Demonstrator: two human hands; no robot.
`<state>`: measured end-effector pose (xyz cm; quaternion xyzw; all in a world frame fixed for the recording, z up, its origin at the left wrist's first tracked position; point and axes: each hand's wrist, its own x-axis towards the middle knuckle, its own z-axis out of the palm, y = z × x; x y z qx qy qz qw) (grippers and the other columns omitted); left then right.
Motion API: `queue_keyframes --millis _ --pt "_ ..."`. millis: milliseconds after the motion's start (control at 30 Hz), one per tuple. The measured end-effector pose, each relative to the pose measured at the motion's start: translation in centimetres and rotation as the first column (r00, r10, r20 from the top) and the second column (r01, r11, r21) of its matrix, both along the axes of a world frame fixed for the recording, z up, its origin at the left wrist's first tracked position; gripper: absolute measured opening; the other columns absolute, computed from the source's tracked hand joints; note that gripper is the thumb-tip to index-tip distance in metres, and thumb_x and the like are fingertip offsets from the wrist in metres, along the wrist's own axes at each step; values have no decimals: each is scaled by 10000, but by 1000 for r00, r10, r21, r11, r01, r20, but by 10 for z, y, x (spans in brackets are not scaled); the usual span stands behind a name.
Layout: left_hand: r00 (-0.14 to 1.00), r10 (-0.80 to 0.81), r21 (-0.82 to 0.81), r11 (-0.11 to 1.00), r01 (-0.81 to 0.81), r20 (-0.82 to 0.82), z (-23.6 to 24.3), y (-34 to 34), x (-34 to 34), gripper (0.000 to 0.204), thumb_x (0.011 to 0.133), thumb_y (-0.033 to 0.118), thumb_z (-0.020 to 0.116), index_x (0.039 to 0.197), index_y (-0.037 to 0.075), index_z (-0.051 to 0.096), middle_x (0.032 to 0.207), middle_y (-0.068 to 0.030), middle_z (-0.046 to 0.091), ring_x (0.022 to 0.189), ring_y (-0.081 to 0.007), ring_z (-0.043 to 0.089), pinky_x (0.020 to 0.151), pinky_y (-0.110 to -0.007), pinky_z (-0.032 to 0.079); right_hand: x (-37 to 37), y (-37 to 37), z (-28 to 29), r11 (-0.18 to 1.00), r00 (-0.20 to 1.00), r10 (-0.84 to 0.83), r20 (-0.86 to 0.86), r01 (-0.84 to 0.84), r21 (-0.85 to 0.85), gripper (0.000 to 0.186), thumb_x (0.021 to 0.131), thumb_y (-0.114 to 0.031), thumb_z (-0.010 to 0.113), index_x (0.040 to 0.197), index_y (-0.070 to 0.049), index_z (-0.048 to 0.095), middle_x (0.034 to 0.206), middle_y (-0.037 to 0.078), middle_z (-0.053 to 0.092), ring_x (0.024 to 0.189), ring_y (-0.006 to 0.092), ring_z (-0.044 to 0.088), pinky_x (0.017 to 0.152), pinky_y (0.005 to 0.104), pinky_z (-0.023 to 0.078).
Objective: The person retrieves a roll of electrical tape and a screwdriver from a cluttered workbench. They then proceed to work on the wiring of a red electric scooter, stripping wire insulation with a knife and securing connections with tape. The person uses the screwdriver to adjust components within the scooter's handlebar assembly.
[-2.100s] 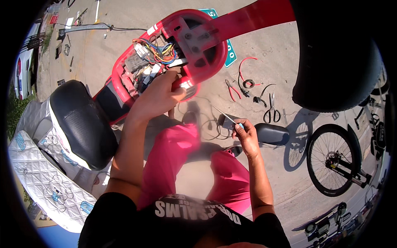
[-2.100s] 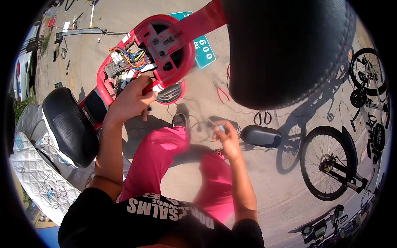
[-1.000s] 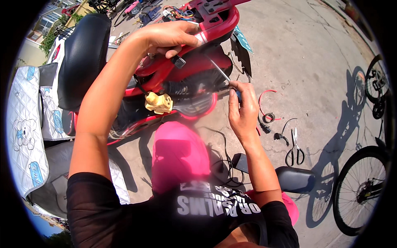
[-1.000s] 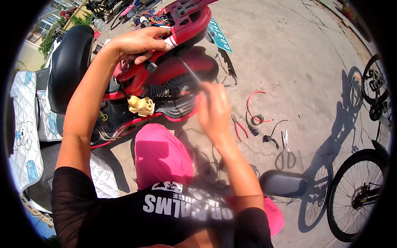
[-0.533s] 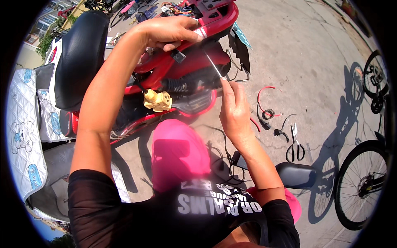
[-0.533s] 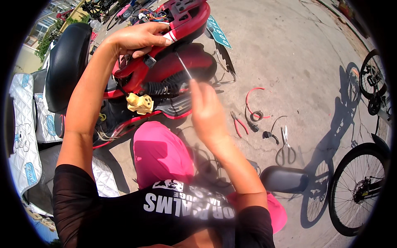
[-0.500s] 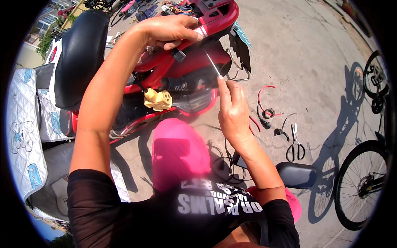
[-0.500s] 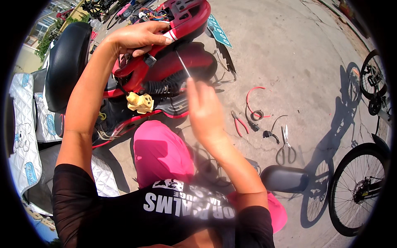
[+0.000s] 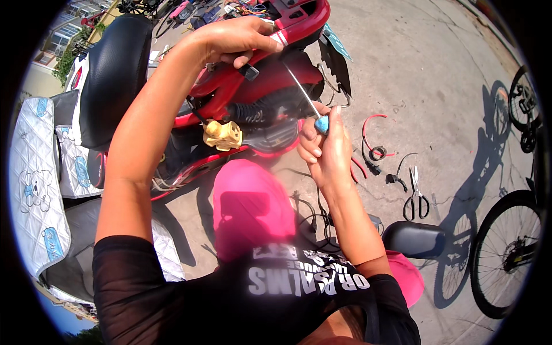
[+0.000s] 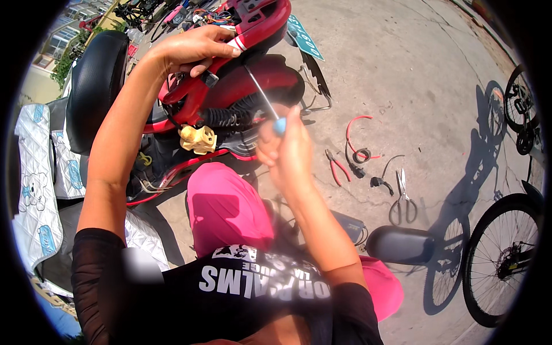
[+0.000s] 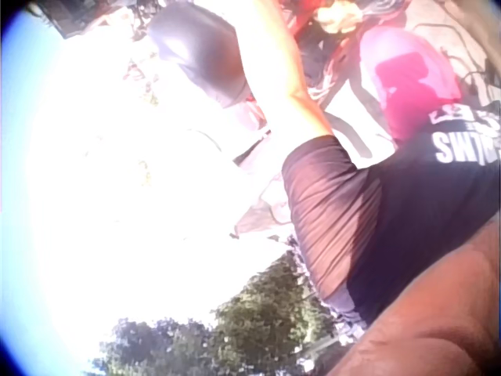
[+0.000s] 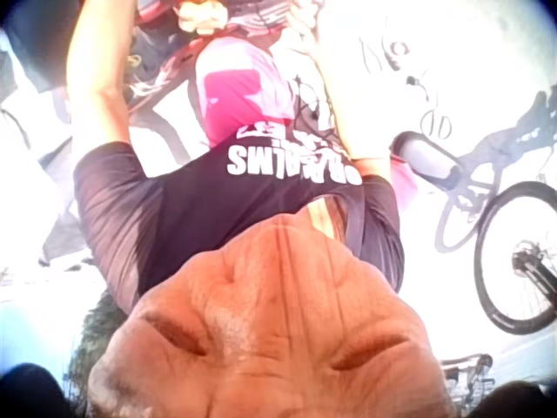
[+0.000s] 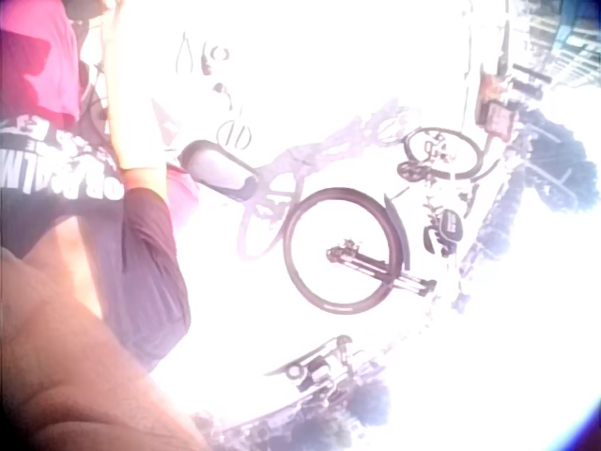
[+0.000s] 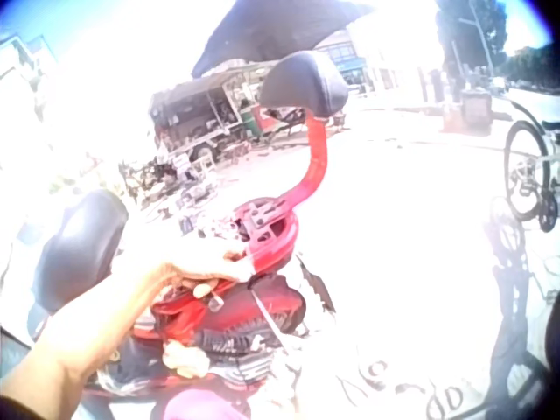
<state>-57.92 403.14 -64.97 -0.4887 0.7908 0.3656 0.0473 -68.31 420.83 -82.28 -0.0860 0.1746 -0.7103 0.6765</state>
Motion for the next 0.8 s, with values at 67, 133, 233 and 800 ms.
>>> queue_keyframes --millis 67,133,233,800 --pt "998 24 -50 999 -21 56 -2 3 -6 369 913 250 653 1097 -54 554 630 7 527 335 -34 427 315 -201 298 -3 -3 -9 999 972 -51 -231 48 -18 537 1044 -486 284 1055 -14 538 642 -12 412 452 53 278 400 231 232" --pt "991 13 -95 995 0 132 -3 5 -8 309 906 256 662 979 -35 586 599 13 519 335 -45 456 318 -204 310 -2 -10 -23 994 881 -89 -465 106 9 553 1040 -508 275 1021 -26 546 638 -20 401 452 53 265 406 235 222" --pt "990 7 -9 1000 -6 141 2 -11 -7 274 901 263 670 909 1 587 590 19 531 335 -60 488 303 -208 294 -1 -13 -20 962 632 -230 -740 262 -75 515 1038 -481 346 982 -11 549 682 -22 431 553 68 376 519 245 335" --pt "908 -107 275 961 -10 405 22 -39 -35 265 835 184 748 712 57 550 569 -47 594 373 -119 533 363 -225 362 -7 -3 -11 873 -197 -409 -891 199 -445 200 902 -172 618 981 -26 507 796 160 616 695 380 631 616 425 507"
